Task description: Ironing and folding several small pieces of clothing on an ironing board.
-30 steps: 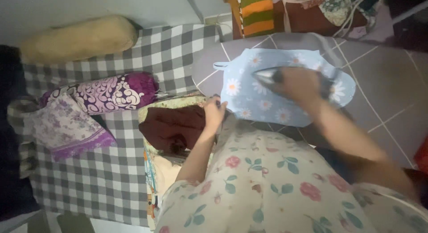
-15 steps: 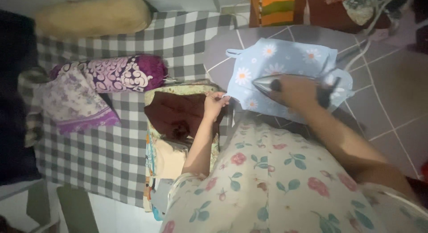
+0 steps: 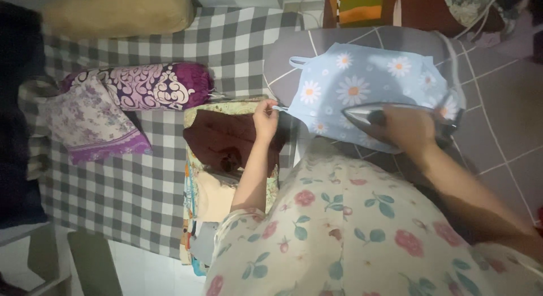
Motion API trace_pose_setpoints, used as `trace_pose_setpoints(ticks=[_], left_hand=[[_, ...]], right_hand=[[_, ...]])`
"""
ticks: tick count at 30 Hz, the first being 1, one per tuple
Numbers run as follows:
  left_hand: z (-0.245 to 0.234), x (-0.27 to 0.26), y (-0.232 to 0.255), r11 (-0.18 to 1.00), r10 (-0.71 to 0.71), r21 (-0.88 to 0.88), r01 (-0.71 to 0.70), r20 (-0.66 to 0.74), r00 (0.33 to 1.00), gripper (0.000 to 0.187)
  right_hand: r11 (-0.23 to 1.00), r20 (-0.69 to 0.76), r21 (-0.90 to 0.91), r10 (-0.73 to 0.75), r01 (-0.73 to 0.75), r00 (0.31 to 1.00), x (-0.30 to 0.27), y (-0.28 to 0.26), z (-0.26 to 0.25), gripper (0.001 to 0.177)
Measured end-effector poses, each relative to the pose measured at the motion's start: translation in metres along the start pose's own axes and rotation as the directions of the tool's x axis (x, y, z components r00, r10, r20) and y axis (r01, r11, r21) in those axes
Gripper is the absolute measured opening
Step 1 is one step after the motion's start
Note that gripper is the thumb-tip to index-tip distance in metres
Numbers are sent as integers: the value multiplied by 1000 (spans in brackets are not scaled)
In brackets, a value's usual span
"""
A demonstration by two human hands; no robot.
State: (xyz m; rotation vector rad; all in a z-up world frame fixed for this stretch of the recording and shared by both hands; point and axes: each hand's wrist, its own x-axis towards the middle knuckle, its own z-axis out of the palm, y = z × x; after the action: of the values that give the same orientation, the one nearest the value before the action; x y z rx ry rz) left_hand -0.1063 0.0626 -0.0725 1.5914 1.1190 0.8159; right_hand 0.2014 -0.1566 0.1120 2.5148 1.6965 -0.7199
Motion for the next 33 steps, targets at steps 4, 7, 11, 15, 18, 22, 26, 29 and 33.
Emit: trace_pose_setpoints(ticks=[4, 7, 11, 15, 18, 22, 26, 29, 33], left_hand=[[3, -2, 22, 968, 153, 201, -150, 0, 988, 22], [2, 1, 16, 976, 87, 198, -85, -1, 996, 17], [-3, 7, 5, 982, 131, 134, -133, 20, 991, 13], [-5, 15, -3, 943, 202, 260, -208, 53, 978, 17], [-3, 12, 3, 899, 310, 309, -310, 52, 949, 20], [2, 13, 1, 980, 26, 193, -40, 74, 997, 15], [1, -3, 28, 770, 352, 485, -415, 218, 910, 14], [11, -20, 57, 533, 474, 499, -683, 492, 730, 35], [24, -32, 61, 461, 497, 341, -819, 666, 557, 47]], right_hand=[[1000, -19, -17, 13, -13, 1000, 0, 1, 31, 55], [994, -91, -30, -107, 105, 990, 20, -41, 53, 35], [963, -155, 5, -265, 269, 952, 36, -80, 67, 17], [973, -124, -29, -232, 230, 965, 20, -56, 69, 15], [986, -99, -17, -165, 165, 981, -15, -5, 62, 19], [994, -12, -45, 94, -95, 995, -56, 90, 78, 22], [893, -9, -238, 391, -382, 920, -92, 180, 77, 61], [781, -77, -193, 591, -594, 803, -93, 257, 103, 71], [684, -459, -330, 485, -650, 744, -85, 265, 95, 69]])
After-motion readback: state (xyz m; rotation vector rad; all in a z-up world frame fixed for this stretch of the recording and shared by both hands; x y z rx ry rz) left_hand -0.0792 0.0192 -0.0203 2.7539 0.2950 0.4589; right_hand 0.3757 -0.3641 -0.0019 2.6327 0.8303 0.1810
